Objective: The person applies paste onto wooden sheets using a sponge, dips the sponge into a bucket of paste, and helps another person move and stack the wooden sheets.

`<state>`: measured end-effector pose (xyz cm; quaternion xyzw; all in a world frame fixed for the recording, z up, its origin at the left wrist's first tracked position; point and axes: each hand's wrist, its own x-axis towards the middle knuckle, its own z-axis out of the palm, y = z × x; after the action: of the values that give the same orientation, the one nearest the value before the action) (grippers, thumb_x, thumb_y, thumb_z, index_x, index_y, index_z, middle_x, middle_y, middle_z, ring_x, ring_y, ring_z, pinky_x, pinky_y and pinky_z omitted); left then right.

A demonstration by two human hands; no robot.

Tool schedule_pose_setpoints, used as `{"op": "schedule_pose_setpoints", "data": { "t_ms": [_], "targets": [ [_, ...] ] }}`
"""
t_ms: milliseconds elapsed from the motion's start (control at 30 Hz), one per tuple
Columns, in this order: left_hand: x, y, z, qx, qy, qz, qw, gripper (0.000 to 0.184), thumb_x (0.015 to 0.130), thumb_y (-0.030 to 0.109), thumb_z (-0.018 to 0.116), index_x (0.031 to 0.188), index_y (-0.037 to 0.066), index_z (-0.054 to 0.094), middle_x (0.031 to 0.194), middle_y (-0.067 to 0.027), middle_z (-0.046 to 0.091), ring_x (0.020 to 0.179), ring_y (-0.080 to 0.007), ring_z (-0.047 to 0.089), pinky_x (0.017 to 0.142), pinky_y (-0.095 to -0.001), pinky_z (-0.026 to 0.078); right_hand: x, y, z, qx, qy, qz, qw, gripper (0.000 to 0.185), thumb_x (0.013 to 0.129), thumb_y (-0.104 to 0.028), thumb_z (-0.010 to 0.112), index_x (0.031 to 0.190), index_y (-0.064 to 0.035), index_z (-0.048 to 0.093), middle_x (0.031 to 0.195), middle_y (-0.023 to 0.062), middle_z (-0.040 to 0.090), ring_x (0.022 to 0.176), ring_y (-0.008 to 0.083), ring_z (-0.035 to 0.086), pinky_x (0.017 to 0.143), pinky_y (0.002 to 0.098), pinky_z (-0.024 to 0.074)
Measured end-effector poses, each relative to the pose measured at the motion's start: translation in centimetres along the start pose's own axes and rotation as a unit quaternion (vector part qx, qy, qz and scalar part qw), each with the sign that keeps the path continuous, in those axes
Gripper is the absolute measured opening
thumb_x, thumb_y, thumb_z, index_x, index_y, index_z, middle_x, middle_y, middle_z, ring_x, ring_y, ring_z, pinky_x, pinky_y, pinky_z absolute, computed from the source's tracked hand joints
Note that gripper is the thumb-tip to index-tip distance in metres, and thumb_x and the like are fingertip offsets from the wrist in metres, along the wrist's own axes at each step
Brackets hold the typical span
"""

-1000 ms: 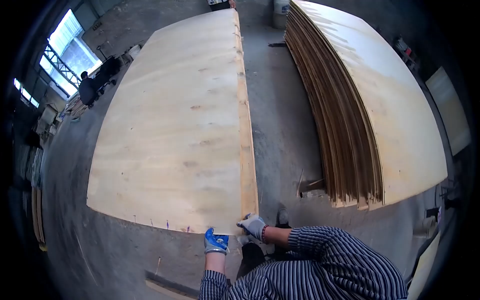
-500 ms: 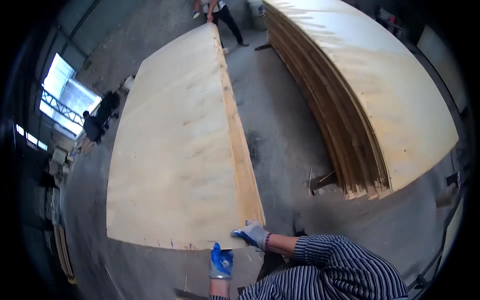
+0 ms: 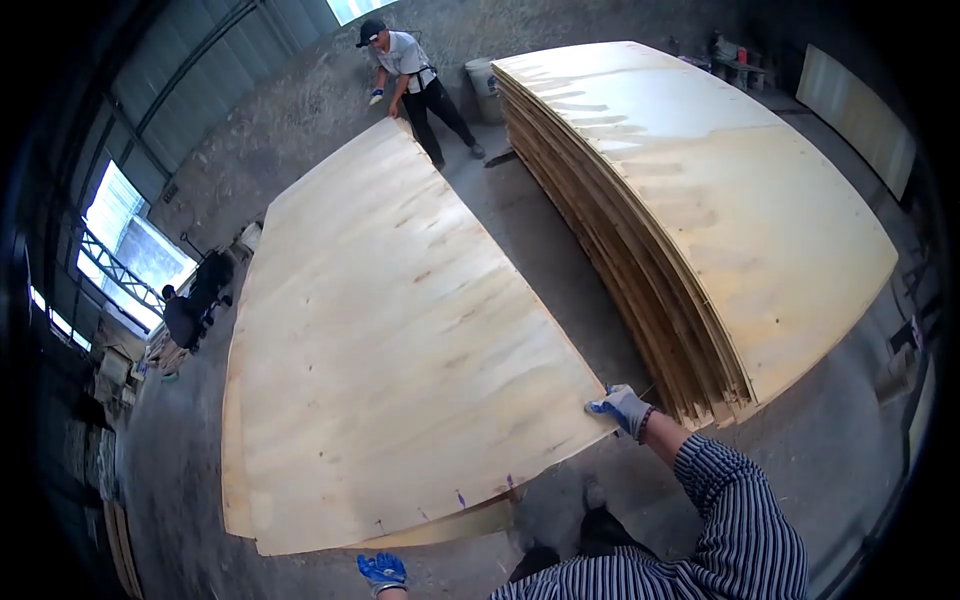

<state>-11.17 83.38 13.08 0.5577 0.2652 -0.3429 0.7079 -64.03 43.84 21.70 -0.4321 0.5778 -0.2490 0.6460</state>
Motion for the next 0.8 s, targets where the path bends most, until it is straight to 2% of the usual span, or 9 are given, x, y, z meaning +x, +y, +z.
{"op": "schedule_pose_setpoints", "data": {
  "t_ms": [67, 167, 233, 267, 367, 433, 533, 633, 800],
  "targets": [
    [1.4, -0.1, 0.2, -0.013, 0.014, 0.007, 1.000, 0.084, 0.088, 0.072, 0.043, 0.158, 0.033, 0.018, 0.167, 0.0062, 0.012, 0.152, -0.0223, 0.020, 0.119, -0.0474, 0.018, -0.7, -0.4, 0.5, -0.030, 0.017, 0.006, 0.999, 0.035, 0.078, -0.024, 0.084, 0.096, 0.0028, 0.072, 0.078, 0.0078, 0.071, 0.059, 0.0161, 0.065, 0.048, 0.0309, 0.0488],
    [7.9, -1.2, -4.4, -0.013, 0.023, 0.011, 1.000, 0.083, 0.091, 0.071, 0.041, 0.159, 0.028, 0.020, 0.166, -0.0014, 0.020, 0.149, -0.0280, 0.027, 0.117, -0.0533, 0.023, -1.4, 3.9, 1.2, -0.014, 0.020, 0.000, 1.000, 0.046, 0.073, -0.028, 0.089, 0.095, 0.0084, 0.071, 0.081, 0.0087, 0.071, 0.066, 0.0167, 0.066, 0.057, 0.0304, 0.0515],
    [8.2, -0.3, -6.2, -0.305, -0.069, -0.060, 0.948, 0.047, 0.101, 0.035, 0.042, 0.144, 0.017, 0.043, 0.139, -0.0150, 0.053, 0.117, -0.0281, 0.060, 0.091, -0.0464, 0.053, -4.2, 6.4, 2.2, -0.045, 0.032, 0.039, 0.998, 0.047, 0.074, -0.028, 0.088, 0.098, 0.0086, 0.071, 0.085, 0.0101, 0.072, 0.072, 0.0151, 0.067, 0.060, 0.0299, 0.0525],
    [8.6, -0.1, -6.9, -0.318, -0.071, -0.062, 0.943, 0.048, 0.101, 0.036, 0.042, 0.145, 0.017, 0.042, 0.140, -0.0151, 0.052, 0.117, -0.0283, 0.060, 0.092, -0.0467, 0.053, -5.4, 8.5, 2.6, 0.018, 0.014, -0.020, 1.000, 0.046, 0.074, -0.025, 0.088, 0.101, 0.0083, 0.071, 0.089, 0.0106, 0.073, 0.075, 0.0142, 0.066, 0.064, 0.0283, 0.0534],
    [8.9, -0.3, -4.4, -0.177, -0.026, -0.012, 0.984, 0.051, 0.100, 0.039, 0.044, 0.146, 0.017, 0.041, 0.141, -0.0154, 0.051, 0.119, -0.0290, 0.059, 0.093, -0.0479, 0.052, -15.6, 2.2, 3.8, 0.088, 0.044, 0.041, 0.994, 0.038, 0.074, -0.013, 0.087, 0.103, 0.0049, 0.071, 0.091, 0.0081, 0.072, 0.074, 0.0151, 0.067, 0.067, 0.0270, 0.0556],
    [8.4, -0.5, -1.8, -0.113, -0.022, 0.001, 0.993, 0.053, 0.099, 0.040, 0.044, 0.146, 0.017, 0.040, 0.142, -0.0156, 0.050, 0.120, -0.0295, 0.058, 0.094, -0.0487, 0.051, -19.4, 0.8, 3.0, 0.048, 0.086, 0.034, 0.995, 0.032, 0.077, -0.011, 0.084, 0.102, 0.0042, 0.071, 0.090, 0.0094, 0.072, 0.076, 0.0149, 0.067, 0.069, 0.0264, 0.0558],
    [8.3, -0.7, 1.6, -0.056, -0.036, 0.018, 0.998, 0.056, 0.098, 0.043, 0.046, 0.147, 0.017, 0.038, 0.143, -0.0159, 0.049, 0.121, -0.0302, 0.057, 0.096, -0.0499, 0.050, -24.2, -0.9, 0.6, 0.075, 0.175, -0.038, 0.981, 0.016, 0.089, -0.016, 0.074, 0.094, -0.0018, 0.070, 0.083, 0.0021, 0.068, 0.066, 0.0084, 0.060, 0.059, 0.0222, 0.0483],
    [8.3, -0.6, 4.1, -0.017, -0.060, 0.047, 0.997, 0.060, 0.098, 0.046, 0.047, 0.148, 0.017, 0.037, 0.144, -0.0162, 0.048, 0.123, -0.0309, 0.056, 0.098, -0.0511, 0.049, -28.7, -6.8, -1.2, 0.040, 0.229, -0.134, 0.963, 0.017, 0.095, -0.020, 0.066, 0.085, -0.0062, 0.069, 0.072, -0.0057, 0.062, 0.058, 0.0042, 0.051, 0.053, 0.0210, 0.0404],
    [7.3, -0.4, 7.2, 0.011, -0.095, 0.139, 0.986, 0.066, 0.096, 0.051, 0.049, 0.150, 0.016, 0.034, 0.146, -0.0166, 0.046, 0.126, -0.0320, 0.054, 0.100, -0.0530, 0.048, -29.9, -11.1, -2.3, -0.035, 0.288, -0.178, 0.940, 0.021, 0.097, -0.018, 0.062, 0.079, -0.0068, 0.064, 0.068, -0.0037, 0.060, 0.059, 0.0053, 0.052, 0.054, 0.0223, 0.0415]
  ]
}}
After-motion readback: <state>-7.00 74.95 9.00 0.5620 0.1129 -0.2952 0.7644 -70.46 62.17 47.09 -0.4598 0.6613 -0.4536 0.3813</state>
